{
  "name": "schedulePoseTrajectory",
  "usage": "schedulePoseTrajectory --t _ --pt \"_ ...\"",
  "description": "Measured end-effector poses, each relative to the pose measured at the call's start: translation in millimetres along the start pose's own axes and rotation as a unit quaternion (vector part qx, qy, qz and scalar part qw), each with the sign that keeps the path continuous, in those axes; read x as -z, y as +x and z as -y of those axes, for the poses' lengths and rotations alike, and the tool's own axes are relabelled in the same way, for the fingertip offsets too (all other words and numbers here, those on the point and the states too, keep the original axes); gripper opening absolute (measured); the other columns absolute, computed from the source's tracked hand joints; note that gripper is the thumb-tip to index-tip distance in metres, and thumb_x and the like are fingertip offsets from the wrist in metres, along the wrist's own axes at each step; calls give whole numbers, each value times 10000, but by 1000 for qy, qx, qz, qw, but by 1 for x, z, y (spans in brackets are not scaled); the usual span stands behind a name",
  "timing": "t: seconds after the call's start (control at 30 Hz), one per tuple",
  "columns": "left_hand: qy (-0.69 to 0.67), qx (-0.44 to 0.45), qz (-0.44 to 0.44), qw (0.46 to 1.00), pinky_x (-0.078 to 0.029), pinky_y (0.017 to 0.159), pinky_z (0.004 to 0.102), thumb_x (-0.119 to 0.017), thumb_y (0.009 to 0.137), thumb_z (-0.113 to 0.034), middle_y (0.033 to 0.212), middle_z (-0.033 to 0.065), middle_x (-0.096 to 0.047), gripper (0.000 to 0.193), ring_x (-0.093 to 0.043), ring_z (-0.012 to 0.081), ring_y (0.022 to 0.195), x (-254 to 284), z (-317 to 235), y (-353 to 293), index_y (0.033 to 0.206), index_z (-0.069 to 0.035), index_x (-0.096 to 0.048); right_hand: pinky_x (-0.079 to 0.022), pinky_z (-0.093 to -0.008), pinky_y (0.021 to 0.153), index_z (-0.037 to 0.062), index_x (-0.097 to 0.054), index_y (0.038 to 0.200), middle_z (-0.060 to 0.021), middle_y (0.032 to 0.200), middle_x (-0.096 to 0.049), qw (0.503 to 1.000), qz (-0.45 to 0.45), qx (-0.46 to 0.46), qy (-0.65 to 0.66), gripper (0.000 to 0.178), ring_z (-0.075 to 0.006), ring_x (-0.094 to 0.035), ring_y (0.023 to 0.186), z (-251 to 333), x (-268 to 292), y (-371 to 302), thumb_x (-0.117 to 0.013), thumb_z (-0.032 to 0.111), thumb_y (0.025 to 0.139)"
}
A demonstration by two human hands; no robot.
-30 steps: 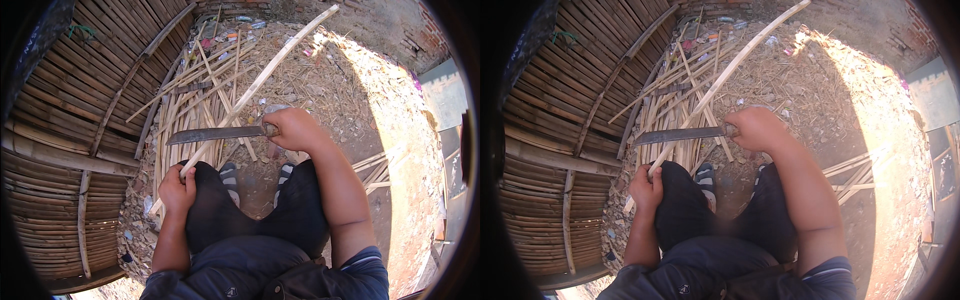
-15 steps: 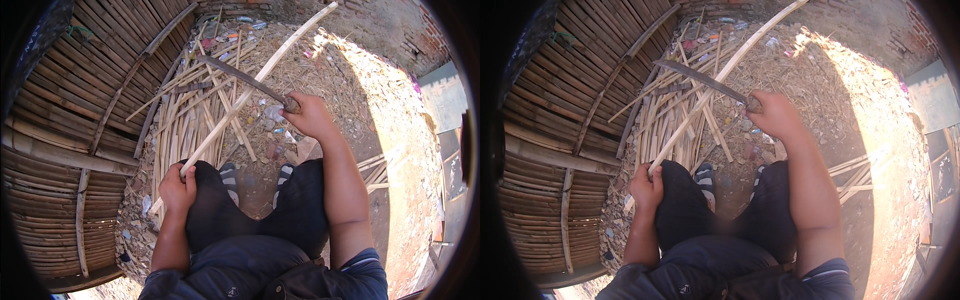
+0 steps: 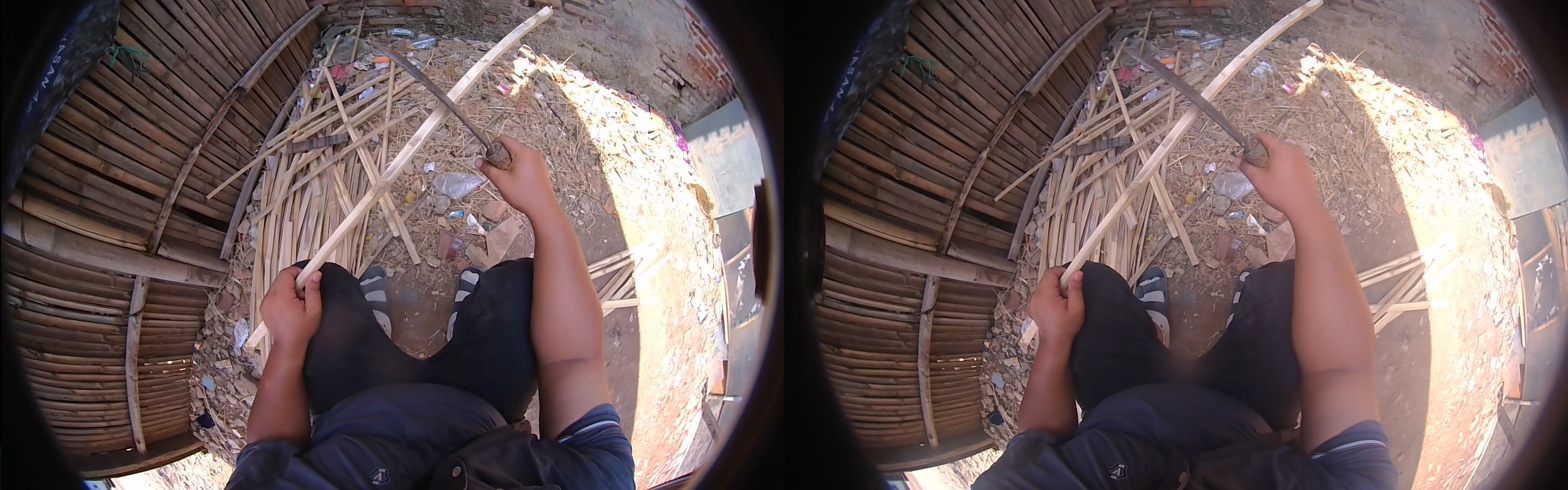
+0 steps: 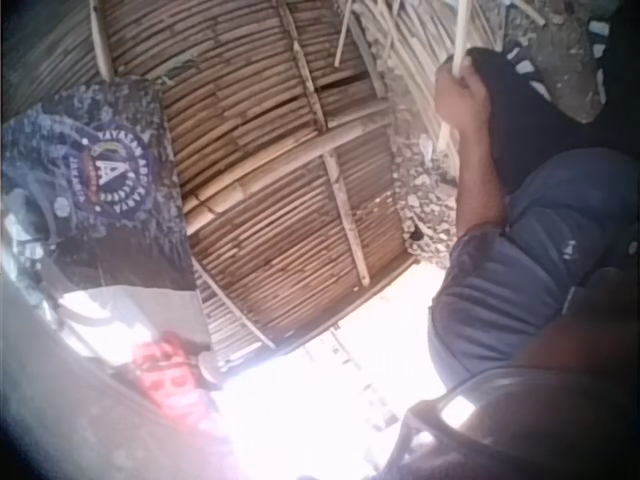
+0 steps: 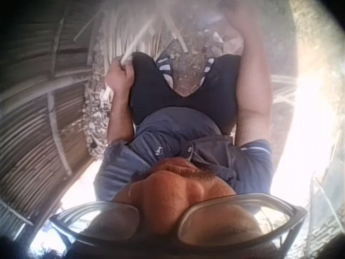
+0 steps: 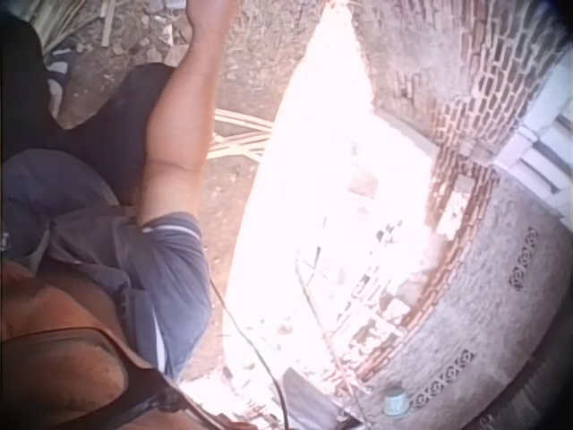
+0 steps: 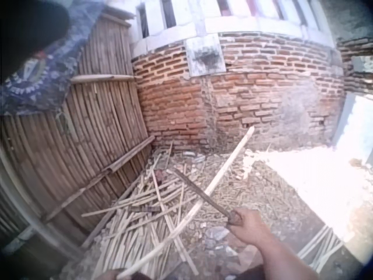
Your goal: The person shaves thin strips of bamboo using a knife, holding the bamboo piece with one hand and drawing the blade across it repeatedly.
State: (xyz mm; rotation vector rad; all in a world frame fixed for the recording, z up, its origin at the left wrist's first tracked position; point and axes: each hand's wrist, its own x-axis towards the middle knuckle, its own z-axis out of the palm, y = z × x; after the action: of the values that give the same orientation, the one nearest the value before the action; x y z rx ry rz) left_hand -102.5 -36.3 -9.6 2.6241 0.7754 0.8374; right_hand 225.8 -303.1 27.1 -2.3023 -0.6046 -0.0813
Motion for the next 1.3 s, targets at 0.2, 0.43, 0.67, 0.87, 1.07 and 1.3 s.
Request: schedulePoseTrajectory --t 0.2,0.43,0.67,0.87,1.07,1.3 --pt "0 -7 -3 1000 -487 547 415 -749 978 -384 676 94 -632 339 -623 284 558 1 -3 0 974 -48 -700 -542 -482 758 84 -727 1081 -198 890 -732 990 108 95 -8 341 -420 -704 845 18 -1 -12 -843 297 841" --pt "13 -16 3 1000 -484 568 423 -737 986 -400 663 111 -629 354 -631 295 566 1 3 -2 1009 -50 -695 -529 -515 735 111 -716 1013 -182 848 -711 956 206 205 -45 306 -434 -690 849 33 -13 -22 -839 308 815" --pt "-13 6 -12 1000 -479 554 405 -745 985 -397 653 101 -621 346 -620 278 551 0 2 -2 985 -55 -692 -570 -484 819 62 -740 1165 -221 948 -756 999 31 6 38 442 -420 -739 924 9 4 -3 -828 378 869" --pt "-9 -4 -15 1000 -483 539 398 -772 967 -372 654 87 -626 333 -615 267 539 -2 3 -2 969 -47 -696 -545 -485 748 72 -729 1036 -170 888 -739 974 107 197 -8 312 -402 -711 850 22 -10 -16 -839 284 836" --pt "1 -19 -20 1000 -487 544 395 -773 967 -369 648 81 -622 329 -621 269 545 0 2 -2 968 -49 -695 -537 -507 742 109 -719 1001 -160 882 -732 963 163 203 -75 278 -417 -703 862 43 -11 -27 -830 311 846" --pt "-3 8 9 1000 -505 587 399 -747 984 -388 681 96 -654 345 -650 276 588 1 -1 -1 1027 -48 -710 -565 -498 846 74 -732 1168 -226 1010 -754 1000 5 -18 0 451 -424 -727 976 8 7 -2 -832 387 859"
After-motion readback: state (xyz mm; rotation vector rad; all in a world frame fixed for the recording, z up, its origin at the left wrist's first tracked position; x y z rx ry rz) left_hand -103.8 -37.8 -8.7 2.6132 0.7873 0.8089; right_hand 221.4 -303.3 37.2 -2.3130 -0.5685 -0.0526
